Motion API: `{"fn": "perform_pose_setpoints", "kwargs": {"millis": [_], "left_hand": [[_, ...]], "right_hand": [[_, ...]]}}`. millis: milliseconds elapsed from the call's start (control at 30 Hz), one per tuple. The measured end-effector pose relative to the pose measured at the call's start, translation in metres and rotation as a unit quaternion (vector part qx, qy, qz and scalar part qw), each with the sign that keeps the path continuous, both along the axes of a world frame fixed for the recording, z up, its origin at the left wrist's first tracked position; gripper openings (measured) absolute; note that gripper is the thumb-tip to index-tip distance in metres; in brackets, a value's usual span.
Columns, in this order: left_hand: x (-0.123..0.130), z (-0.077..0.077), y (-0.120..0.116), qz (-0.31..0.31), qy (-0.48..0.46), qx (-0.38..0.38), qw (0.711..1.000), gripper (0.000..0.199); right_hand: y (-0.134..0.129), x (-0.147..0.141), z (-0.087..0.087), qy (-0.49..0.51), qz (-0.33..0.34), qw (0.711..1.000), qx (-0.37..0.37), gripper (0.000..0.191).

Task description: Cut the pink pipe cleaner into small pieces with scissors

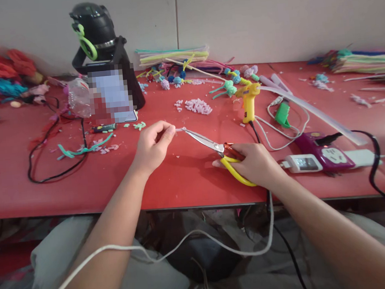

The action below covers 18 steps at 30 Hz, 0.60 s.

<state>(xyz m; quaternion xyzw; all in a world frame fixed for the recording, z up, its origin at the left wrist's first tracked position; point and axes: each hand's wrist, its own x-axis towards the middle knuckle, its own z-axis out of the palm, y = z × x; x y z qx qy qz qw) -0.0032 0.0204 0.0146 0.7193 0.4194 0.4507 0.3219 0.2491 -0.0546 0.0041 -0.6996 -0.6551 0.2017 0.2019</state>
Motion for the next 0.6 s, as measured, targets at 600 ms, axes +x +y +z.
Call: {"fn": "perform_pose_setpoints", "kwargs": {"millis": [600], "left_hand": [[-0.0016, -0.0022, 0.001, -0.006, -0.029, -0.038, 0.999, 0.03]], "right_hand": [[-0.002, 0.0029, -0.0012, 0.015, 0.024, 1.0, 0.013, 0.068]]}}
